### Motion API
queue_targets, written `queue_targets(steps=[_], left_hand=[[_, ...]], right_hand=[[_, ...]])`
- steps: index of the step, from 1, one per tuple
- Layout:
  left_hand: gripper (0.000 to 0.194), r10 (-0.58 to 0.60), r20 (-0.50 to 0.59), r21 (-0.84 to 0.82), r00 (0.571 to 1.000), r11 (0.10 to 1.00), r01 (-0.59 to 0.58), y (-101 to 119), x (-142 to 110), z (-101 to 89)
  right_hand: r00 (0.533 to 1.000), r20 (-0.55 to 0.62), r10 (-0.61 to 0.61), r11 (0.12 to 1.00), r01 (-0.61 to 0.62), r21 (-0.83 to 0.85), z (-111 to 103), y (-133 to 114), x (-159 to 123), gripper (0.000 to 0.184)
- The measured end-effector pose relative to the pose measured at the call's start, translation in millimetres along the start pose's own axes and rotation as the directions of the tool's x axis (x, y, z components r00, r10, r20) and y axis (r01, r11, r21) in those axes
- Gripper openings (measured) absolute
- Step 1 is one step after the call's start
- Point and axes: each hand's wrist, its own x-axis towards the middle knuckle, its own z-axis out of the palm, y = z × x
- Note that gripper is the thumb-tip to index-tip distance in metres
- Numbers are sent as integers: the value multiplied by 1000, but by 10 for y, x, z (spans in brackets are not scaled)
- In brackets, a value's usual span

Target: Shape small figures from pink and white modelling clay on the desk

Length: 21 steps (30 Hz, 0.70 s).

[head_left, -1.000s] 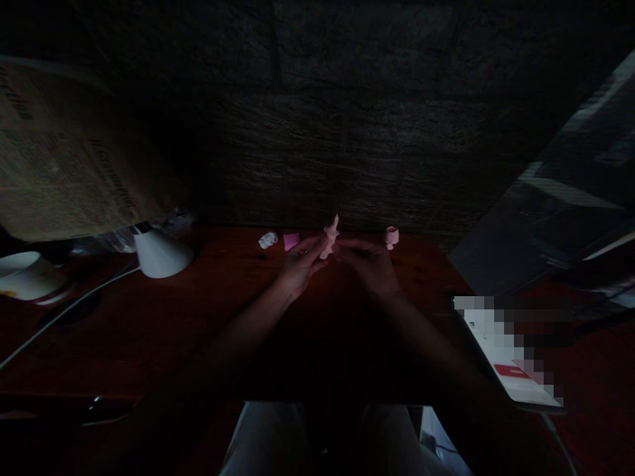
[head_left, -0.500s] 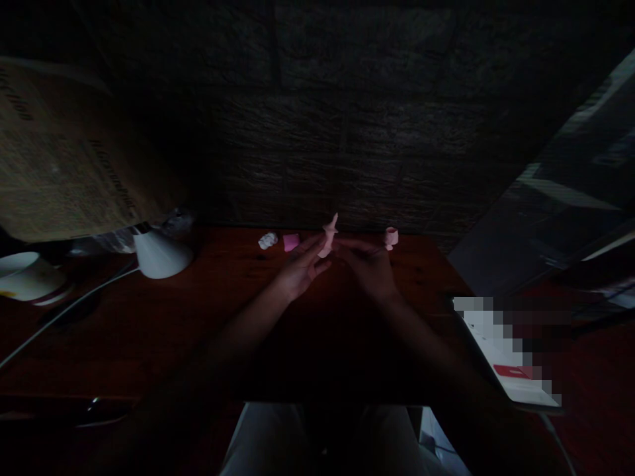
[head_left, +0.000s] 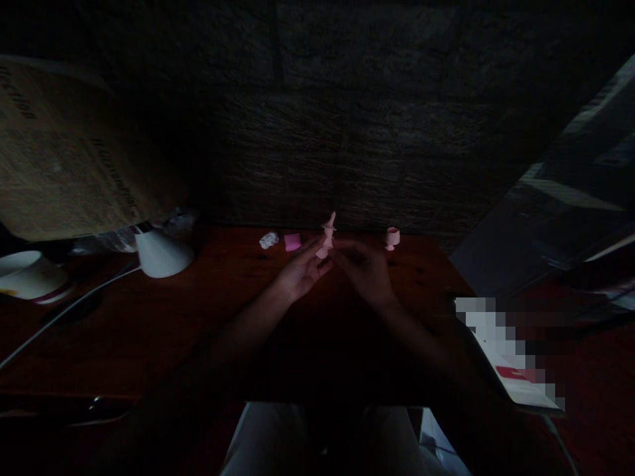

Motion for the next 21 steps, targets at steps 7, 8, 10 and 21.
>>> queue_targets(steps=[7, 8, 10, 21], left_hand=[[16, -9, 27, -8, 1000, 1000, 9, 28, 11, -32], [15, -8, 28, -8, 1000, 1000, 8, 28, 15, -35], [14, 4, 39, -8, 999, 1000, -3, 27, 21, -37], [16, 86, 45, 58, 995, 994, -88, 27, 24, -30]], right_hand=[[1000, 18, -8, 1000, 8, -8, 2, -16, -2, 19], [1000, 24, 1, 1000, -1, -3, 5, -14, 0, 19], [999, 34, 35, 999, -35, 13, 10, 3, 4, 21], [938, 185, 291, 916, -330, 230, 19, -65, 36, 53]])
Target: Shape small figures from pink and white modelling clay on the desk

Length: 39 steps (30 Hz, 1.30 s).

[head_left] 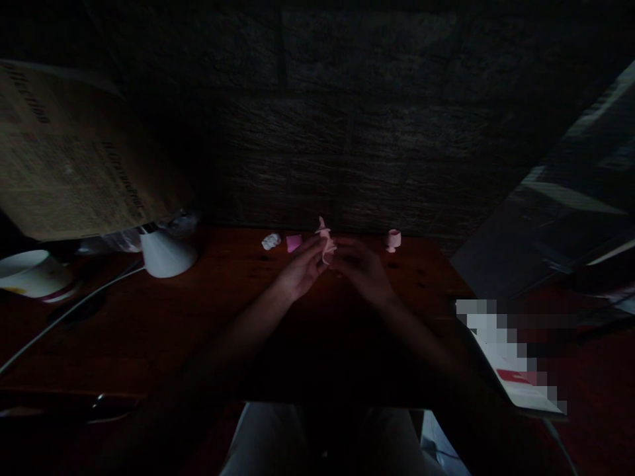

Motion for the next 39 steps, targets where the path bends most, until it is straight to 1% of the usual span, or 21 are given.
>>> queue_targets(steps=[3, 8, 11, 15, 20, 25, 28, 32, 35, 39], left_hand=[[18, 46, -17, 19, 999, 999, -46, 1, 16, -4], [15, 83, -17, 69, 996, 994, -81, 15, 15, 15], [16, 86, 18, 105, 996, 991, -87, 11, 7, 18], [17, 70, 59, 133, 996, 988, -77, -12, 14, -1], [19, 77, 35, 157, 996, 984, -82, -12, 16, -5], [20, 97, 14, 179, 995, 979, -98, 12, 4, 1], [20, 101, -3, 180, 995, 979, -99, 12, 5, -2], [20, 88, -11, 180, 996, 980, -84, 4, 10, -8], [20, 82, -12, 185, 997, 980, -78, 1, 16, -11], [16, 78, -14, 181, 997, 981, -74, -7, 26, -16]], right_hand=[[999, 34, 15, 1000, -15, 23, 22, -23, -14, 57], [998, 65, -7, 1000, 6, 10, 28, -3, -18, 58], [999, 43, 8, 1000, -8, -9, 16, -3, -14, 57], [1000, 13, -4, 1000, 4, -8, 8, -10, -12, 54], [1000, 9, 8, 1000, -8, -15, 6, -8, -13, 52], [1000, 14, 19, 1000, -19, -25, -41, -18, 9, 54], [1000, 7, 23, 999, -23, -36, -70, -32, 20, 50], [1000, -11, 13, 999, -14, -36, -68, -41, 14, 45], [999, -28, 18, 999, -19, -33, -57, -36, 9, 46], [998, -58, -16, 999, 13, -41, -59, -26, 15, 47]])
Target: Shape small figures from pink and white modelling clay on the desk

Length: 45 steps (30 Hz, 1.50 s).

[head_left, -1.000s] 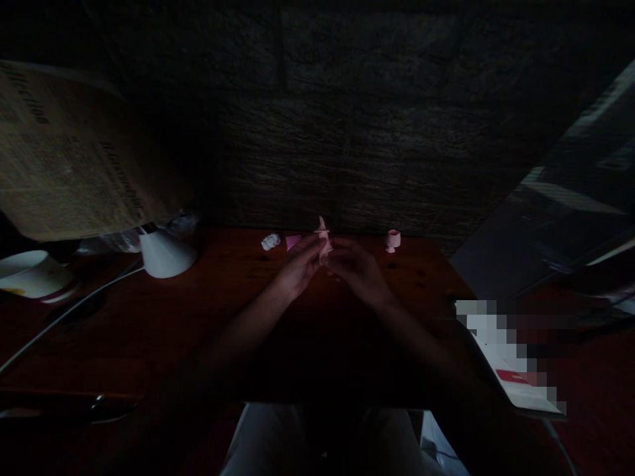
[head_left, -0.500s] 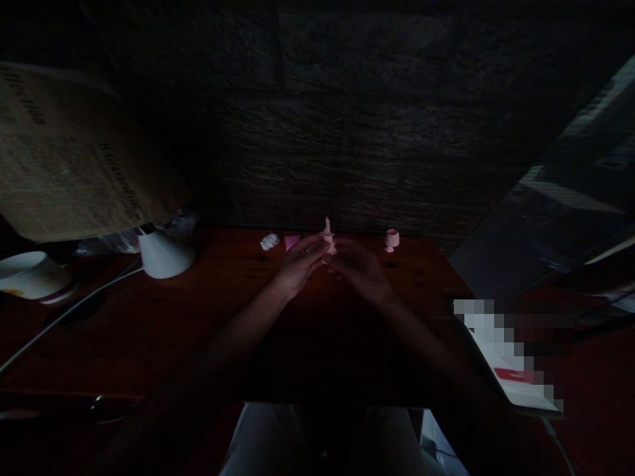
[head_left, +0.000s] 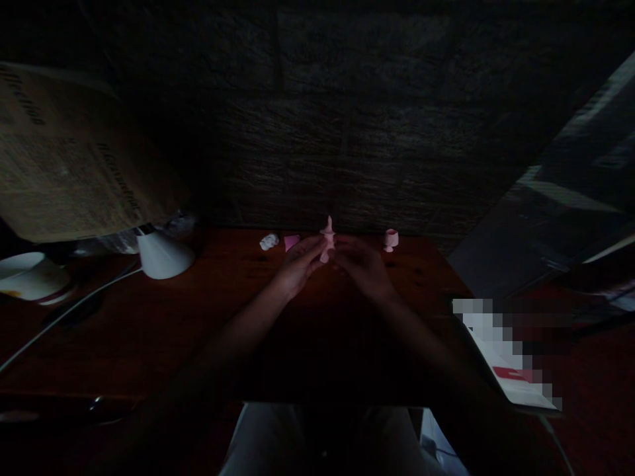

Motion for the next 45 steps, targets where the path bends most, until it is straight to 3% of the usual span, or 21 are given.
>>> queue_targets(steps=[11, 15, 21, 34, 45], left_hand=[[11, -22, 2, 37, 1000, 999, 22, -13, -5, -13], [9, -52, 50, 24, 997, 998, 51, 5, -24, 2], [15, -111, 70, 2, 991, 994, 111, 7, -33, 8], [18, -197, 155, -58, 968, 976, 208, -35, -32, -32], [10, -312, 125, -155, 942, 931, 329, 42, -44, -12]], right_hand=[[1000, 26, -6, 1000, 7, -13, -8, 10, 6, 47], [999, 33, 14, 999, -13, -32, -44, -20, 24, 45], [994, 3, 110, 993, -110, 51, -68, -44, 23, 39], [994, 14, 113, 986, -114, 123, -33, -40, 19, 35], [981, 31, 194, 961, -196, 193, -18, -31, 20, 37]])
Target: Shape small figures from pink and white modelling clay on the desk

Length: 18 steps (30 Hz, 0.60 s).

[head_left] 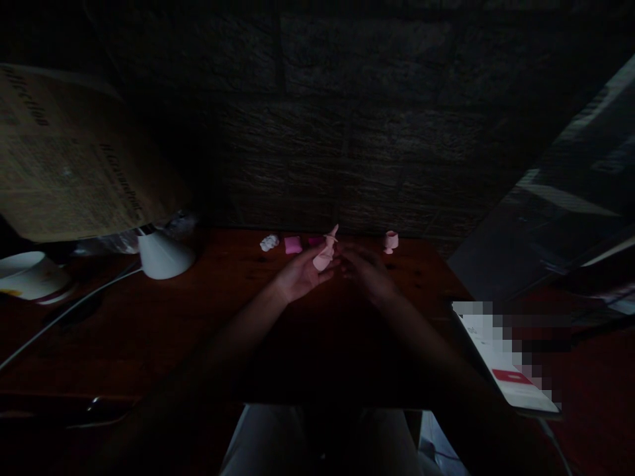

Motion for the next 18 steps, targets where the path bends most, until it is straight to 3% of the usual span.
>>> queue_targets(steps=[5, 9, 18], left_hand=[[10, 33, 12, 11, 999, 999, -33, -9, 6, 6], [11, 68, -38, 15, 997, 998, -68, -5, 12, 14], [15, 130, -61, 77, 990, 989, -125, -25, 20, 36]], right_hand=[[999, -28, -23, 999, 24, 24, 0, -6, 1, 38], [996, -81, -31, 1000, 31, -5, -7, -14, -7, 41], [995, -40, -92, 995, 90, -54, -1, -10, -7, 32]])
